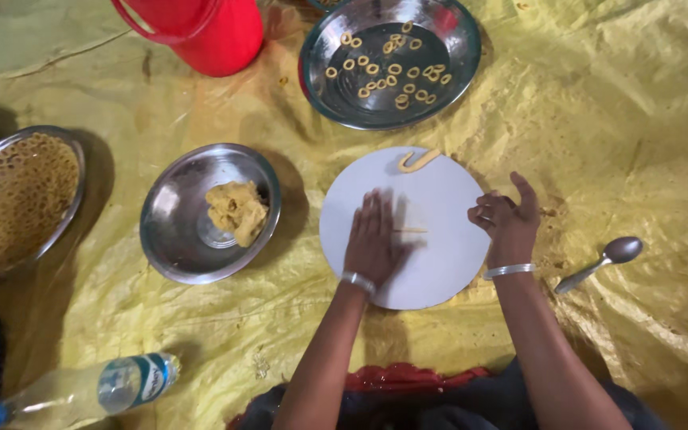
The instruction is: The person shapes dough into small ring-shaped snacks by hand. They roll small pieces of dough into thin strips, join the ends to form rings, and place the finished rings into a metal tray. The process is repeated continuously throughout the clip.
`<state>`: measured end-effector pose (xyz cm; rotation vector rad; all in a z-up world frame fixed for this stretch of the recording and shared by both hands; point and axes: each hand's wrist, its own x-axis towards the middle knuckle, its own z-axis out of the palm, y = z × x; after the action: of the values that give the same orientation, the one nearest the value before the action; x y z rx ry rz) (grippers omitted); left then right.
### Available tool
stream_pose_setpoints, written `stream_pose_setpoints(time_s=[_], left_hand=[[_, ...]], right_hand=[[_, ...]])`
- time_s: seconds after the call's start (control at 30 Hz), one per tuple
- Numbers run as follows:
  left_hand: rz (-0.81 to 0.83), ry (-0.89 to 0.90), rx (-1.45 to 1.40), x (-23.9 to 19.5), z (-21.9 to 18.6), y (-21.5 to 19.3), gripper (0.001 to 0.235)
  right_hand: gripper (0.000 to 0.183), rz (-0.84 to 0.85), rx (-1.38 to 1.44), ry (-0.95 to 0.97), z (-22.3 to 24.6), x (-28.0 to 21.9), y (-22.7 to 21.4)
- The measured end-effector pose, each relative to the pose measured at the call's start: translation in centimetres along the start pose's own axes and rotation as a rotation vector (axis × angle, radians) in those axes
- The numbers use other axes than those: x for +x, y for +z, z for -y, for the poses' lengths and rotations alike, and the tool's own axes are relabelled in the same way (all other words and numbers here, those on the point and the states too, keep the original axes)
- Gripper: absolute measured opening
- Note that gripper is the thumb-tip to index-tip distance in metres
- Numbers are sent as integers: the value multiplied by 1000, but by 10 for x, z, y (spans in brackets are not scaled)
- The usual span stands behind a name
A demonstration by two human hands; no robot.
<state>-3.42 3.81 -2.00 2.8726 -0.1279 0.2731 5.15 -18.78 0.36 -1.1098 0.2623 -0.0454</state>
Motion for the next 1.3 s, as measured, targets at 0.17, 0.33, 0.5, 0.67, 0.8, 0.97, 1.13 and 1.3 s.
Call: stream_pose_setpoints(time_s=[0.17,0.33,0.5,0.67,0.8,0.97,1.13,1.3], left_hand=[[66,29,-59,-64,-5,-18,97],[7,4,-73,-37,-7,-1,88],[31,-22,-53,3,9,6,84],[131,45,-3,-46,-6,-6,86],[50,45,-6,-76,-19,-12,89],[10,1,-63,-38,-17,-2,86],[54,-24,-16,-10,-17,-2,85],[195,-102,57,-44,-43,-6,92]], right_hand=[[68,-56,53,30,2,0,0],[73,-58,105,59,3,0,-3],[70,-62,85,43,4,2,-4],[66,-65,60,29,13,1,-9],[66,-78,67,77,13,-2,-2],[63,-59,45,104,10,-3,4],[66,-38,74,113,11,-7,7],[63,-33,88,106,7,-9,6]])
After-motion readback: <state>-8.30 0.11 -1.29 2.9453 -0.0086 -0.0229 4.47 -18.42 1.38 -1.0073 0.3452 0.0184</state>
